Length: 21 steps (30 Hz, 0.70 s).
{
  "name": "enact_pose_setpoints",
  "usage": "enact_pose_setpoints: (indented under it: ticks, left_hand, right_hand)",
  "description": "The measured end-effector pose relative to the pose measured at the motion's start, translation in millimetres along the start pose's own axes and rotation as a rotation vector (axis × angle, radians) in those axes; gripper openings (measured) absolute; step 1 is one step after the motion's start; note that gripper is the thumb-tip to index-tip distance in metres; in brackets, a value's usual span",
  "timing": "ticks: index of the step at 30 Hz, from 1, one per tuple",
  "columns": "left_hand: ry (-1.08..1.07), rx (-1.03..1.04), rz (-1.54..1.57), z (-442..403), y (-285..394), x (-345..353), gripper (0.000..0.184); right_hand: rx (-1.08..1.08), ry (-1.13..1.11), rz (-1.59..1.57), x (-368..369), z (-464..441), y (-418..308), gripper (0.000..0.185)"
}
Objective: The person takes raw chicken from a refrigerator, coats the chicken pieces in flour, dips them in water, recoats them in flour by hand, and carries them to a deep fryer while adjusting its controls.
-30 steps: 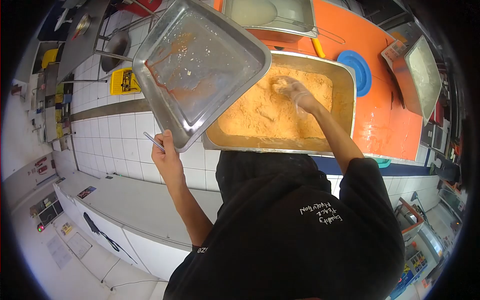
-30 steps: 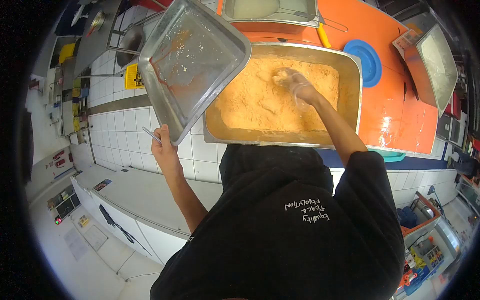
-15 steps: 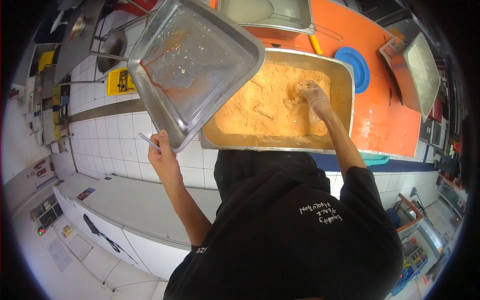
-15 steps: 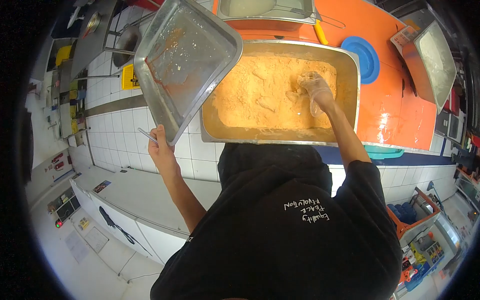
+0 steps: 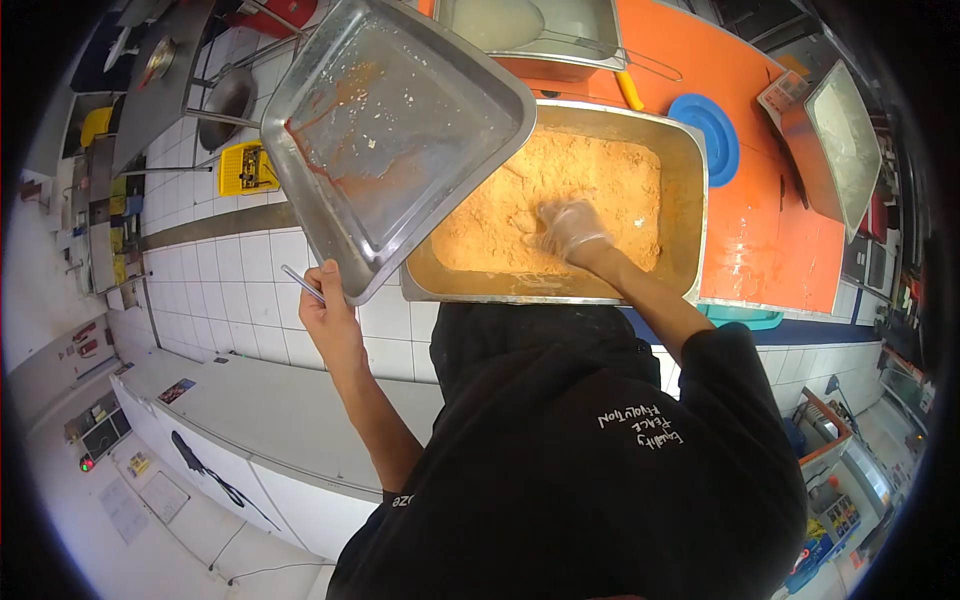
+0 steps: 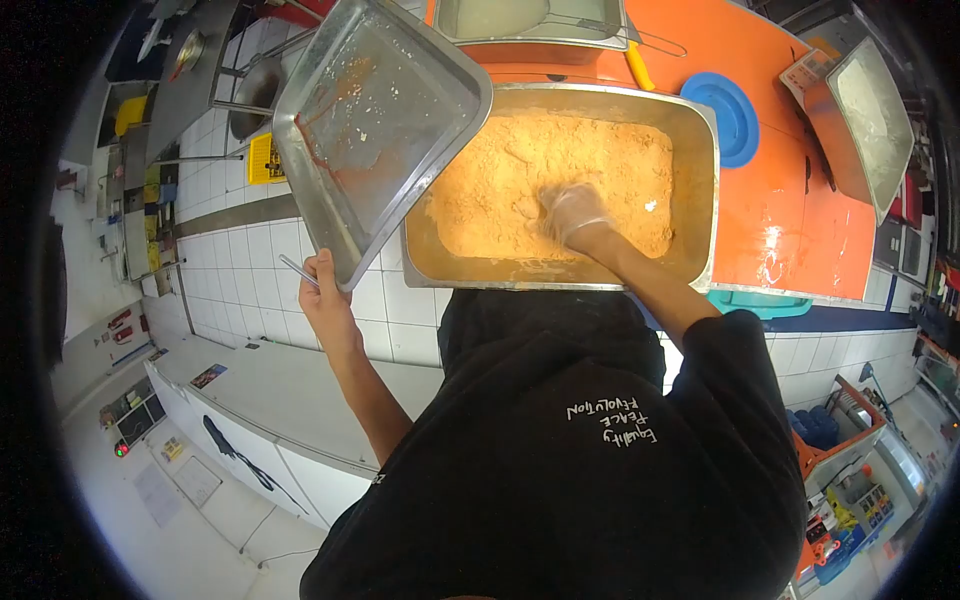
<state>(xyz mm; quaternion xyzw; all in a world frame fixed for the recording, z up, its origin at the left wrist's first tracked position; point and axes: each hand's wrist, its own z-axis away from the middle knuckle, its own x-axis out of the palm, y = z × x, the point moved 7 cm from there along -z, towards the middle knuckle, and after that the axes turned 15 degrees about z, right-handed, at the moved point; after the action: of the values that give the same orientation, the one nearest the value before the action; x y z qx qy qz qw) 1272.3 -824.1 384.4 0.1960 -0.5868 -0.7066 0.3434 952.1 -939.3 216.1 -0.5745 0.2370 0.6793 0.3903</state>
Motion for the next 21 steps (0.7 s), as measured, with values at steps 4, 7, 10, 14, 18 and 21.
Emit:
enact_pose_setpoints:
  ticks: [4,7,10,14,18,21]
  left_hand:
    - [0.001,0.003,-0.036,-0.4,2.1,-2.8,0.032]
    - [0.004,0.013,-0.043,-0.4,-1.0,-4.3,0.033]
    - [0.015,0.02,-0.048,-0.8,-1.9,-4.0,0.034]
    - [0.04,0.006,-0.068,-1.5,-4.4,-7.7,0.034]
    - [0.048,0.006,-0.074,-3.2,-6.7,-8.3,0.034]
    - [0.037,0.004,-0.069,-0.6,-3.5,-5.7,0.034]
  right_hand:
    - [0.255,-0.029,-0.532,47.0,-4.5,28.6,0.033]
    - [0.031,0.132,-0.427,22.3,-14.0,35.2,0.023]
    - [0.359,0.017,-0.865,24.8,-17.9,75.3,0.019]
    - [0.423,0.212,-0.738,10.4,-6.5,140.9,0.029]
    - [0.496,-0.029,-0.752,22.1,11.6,158.6,0.03]
    - [0.386,-0.043,-0.659,22.3,14.8,146.6,0.025]
